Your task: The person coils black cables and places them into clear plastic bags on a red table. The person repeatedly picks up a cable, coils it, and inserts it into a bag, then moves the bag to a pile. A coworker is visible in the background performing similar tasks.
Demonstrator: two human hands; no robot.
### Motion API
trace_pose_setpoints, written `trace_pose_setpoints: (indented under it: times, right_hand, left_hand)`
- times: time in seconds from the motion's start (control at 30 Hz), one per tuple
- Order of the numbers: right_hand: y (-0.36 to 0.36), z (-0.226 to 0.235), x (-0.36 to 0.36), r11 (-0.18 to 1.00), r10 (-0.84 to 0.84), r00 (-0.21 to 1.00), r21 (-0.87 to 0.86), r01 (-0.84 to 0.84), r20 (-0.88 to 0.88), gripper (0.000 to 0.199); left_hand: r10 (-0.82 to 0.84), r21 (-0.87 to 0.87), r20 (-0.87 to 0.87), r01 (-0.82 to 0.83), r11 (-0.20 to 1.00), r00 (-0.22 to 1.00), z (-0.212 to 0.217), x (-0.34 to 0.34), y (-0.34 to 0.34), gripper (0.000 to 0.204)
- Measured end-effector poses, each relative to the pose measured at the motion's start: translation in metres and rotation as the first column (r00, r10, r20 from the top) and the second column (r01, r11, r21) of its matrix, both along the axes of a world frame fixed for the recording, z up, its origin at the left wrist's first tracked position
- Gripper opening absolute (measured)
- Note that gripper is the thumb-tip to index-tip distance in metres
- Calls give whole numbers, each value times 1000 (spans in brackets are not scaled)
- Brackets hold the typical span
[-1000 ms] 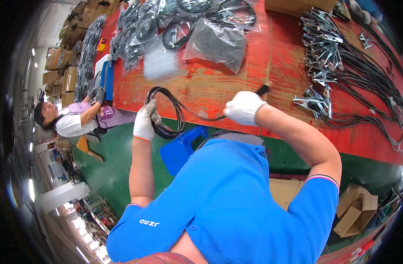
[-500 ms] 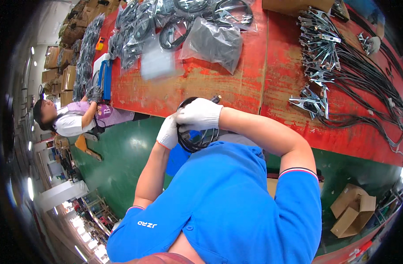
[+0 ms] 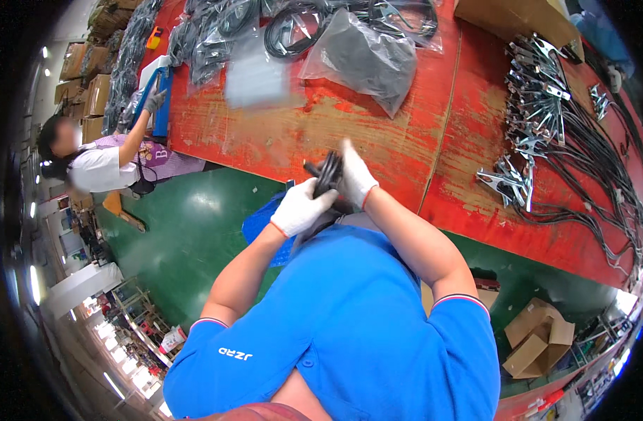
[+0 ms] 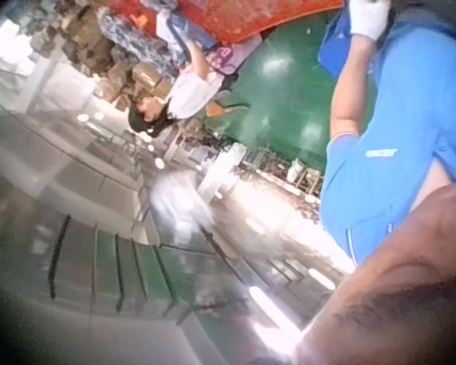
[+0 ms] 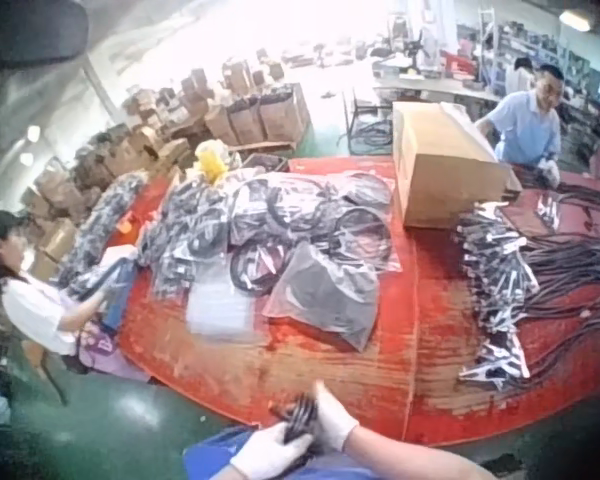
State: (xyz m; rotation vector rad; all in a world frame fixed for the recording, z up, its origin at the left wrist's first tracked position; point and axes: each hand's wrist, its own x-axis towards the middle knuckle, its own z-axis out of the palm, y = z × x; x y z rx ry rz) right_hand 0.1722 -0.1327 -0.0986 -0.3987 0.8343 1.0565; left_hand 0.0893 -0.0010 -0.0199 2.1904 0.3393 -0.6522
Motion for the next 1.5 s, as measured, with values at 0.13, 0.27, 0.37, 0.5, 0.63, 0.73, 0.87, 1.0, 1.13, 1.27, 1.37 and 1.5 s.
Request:
trace_pose_setpoints:
  times: [0.13, 0.27, 0.37, 0.5, 0.63, 0.73, 0.87, 1.0, 1.13, 1.27, 1.37, 1.5]
  right_hand:
    - [27, -5, 32, 948, 204, 915, -304, -95, 349, 69]
    - [45, -83, 51, 541, 766, 463, -836, -90, 446, 72]
    - [54, -111, 40, 73, 977, 194, -994, 79, 87, 66]
    - [66, -103, 28, 31, 963, 261, -990, 137, 66, 67]
    - [70, -102, 33, 4, 973, 228, -992, 129, 34, 70]
    - [77, -91, 43, -74, 972, 231, -990, 123, -44, 75]
    - [105, -95, 50, -170, 983, 91, -975, 143, -158, 87]
    - [112, -96, 61, -156, 986, -21, -968, 196, -163, 88]
    - [110, -95, 66, -105, 993, 67, -972, 210, -93, 73]
    - [93, -109, 62, -37, 905, 418, -961, 273, 84, 47]
    - [104, -108, 43, -65, 967, 254, -981, 186, -16, 54]
    - [99, -113, 50, -13, 981, 193, -975, 223, 31, 64]
  left_hand:
    - [-454, 389, 186, 359, 849, 871, -28, 25, 29, 36]
    - [-658, 468, 312, 492, 734, 685, -97, 51, 84, 36]
    - [-753, 434, 319, 617, 656, 576, -182, 33, 122, 38]
    - [-659, 270, 432, 609, 746, 616, -195, 16, 135, 36]
    - [-534, 77, 579, 611, 788, 616, -127, 21, 158, 34]
    - [-88, 208, 541, -31, 978, 836, -122, 25, 196, 35]
    - [287, 340, 335, -399, 852, 898, -203, 53, 211, 76]
    - [-135, 466, 512, -142, 873, 849, -215, 91, 175, 87]
    - [-79, 395, 491, -141, 908, 868, -219, 98, 173, 90]
    - [45, 383, 384, -204, 901, 922, -222, 75, 194, 98]
    - [-52, 388, 519, -181, 904, 853, -236, 71, 180, 98]
    - [-96, 408, 543, -161, 899, 834, -235, 78, 176, 99]
